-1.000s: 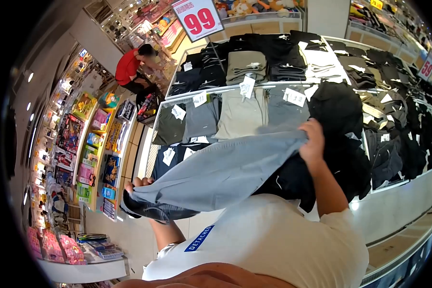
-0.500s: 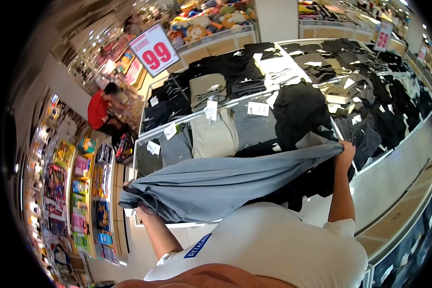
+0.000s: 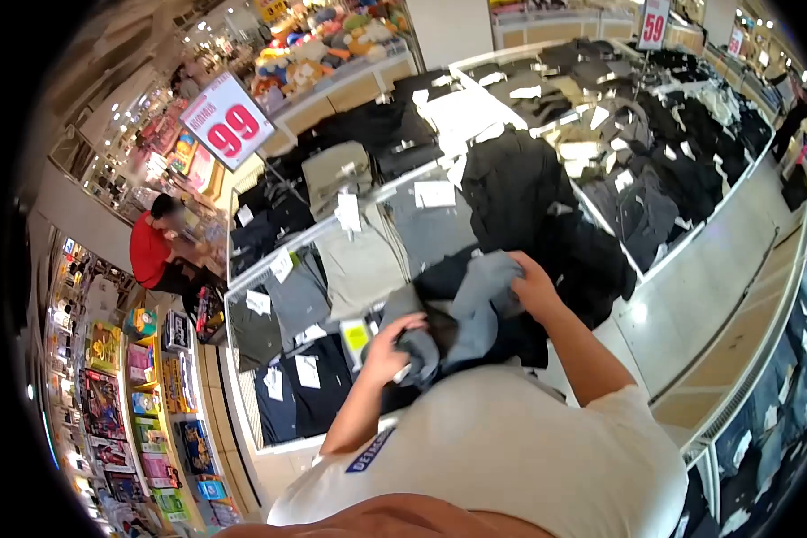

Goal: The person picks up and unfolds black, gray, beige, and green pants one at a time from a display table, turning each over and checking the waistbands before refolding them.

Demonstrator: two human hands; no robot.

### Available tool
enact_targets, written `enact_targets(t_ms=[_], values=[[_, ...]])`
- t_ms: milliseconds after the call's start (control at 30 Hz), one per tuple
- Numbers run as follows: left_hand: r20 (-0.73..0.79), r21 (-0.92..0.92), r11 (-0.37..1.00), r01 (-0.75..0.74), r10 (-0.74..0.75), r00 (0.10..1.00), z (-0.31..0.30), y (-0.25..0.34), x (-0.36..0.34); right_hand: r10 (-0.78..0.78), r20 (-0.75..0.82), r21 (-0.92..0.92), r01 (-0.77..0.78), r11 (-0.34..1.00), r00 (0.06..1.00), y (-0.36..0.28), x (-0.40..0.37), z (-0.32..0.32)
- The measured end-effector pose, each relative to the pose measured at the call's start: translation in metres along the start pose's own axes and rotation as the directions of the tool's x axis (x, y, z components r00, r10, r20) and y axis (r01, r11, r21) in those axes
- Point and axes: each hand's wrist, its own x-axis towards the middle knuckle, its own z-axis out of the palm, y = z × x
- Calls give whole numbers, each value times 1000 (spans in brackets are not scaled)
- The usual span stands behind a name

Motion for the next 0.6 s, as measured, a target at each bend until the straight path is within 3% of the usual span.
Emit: enact_targets(t_ms=[33, 67, 133, 267, 333, 367, 400, 433, 467, 533, 600], values=[[29, 47, 999, -3, 2, 1000, 16, 0, 4, -44, 18, -72, 45, 996, 999, 9, 3, 11], [61, 91, 996, -1, -5, 998, 28, -1, 8, -38, 29, -265, 44, 963, 999, -3, -3, 23], [29, 135, 989, 67, -72, 997, 45, 15, 15, -36, 138, -317, 79, 945, 990, 5, -9, 39], [-65, 246, 968, 51, -36, 997, 58, 14, 9, 28, 220, -177, 11, 984, 975, 0, -25, 67], [-42, 266, 960, 90, -81, 996, 56, 14, 3, 81, 280, -161, -36, 986, 957, -4, -24, 75], [-61, 353, 935, -26, 51, 997, 55, 9, -2, 69, 395, 108, -121, 987, 916, -7, -25, 83], [-66, 439, 888, -134, 181, 981, 54, 7, -8, 73, 404, 108, -127, 986, 912, -12, -29, 85], [-115, 331, 935, 124, -90, 989, 53, 4, -12, 64, 459, 160, -154, 975, 886, -17, -31, 86], [-125, 332, 934, 135, -98, 987, 51, -5, -16, 54, 513, 210, -187, 960, 857, -21, -34, 88], [-295, 12, 979, 205, -193, 936, 44, -17, -20, 78, 541, 301, -280, 912, 837, -15, -37, 93], [-297, -146, 980, 137, -176, 939, 34, -28, -25, 100, 400, 279, -225, 933, 911, 4, -34, 97]])
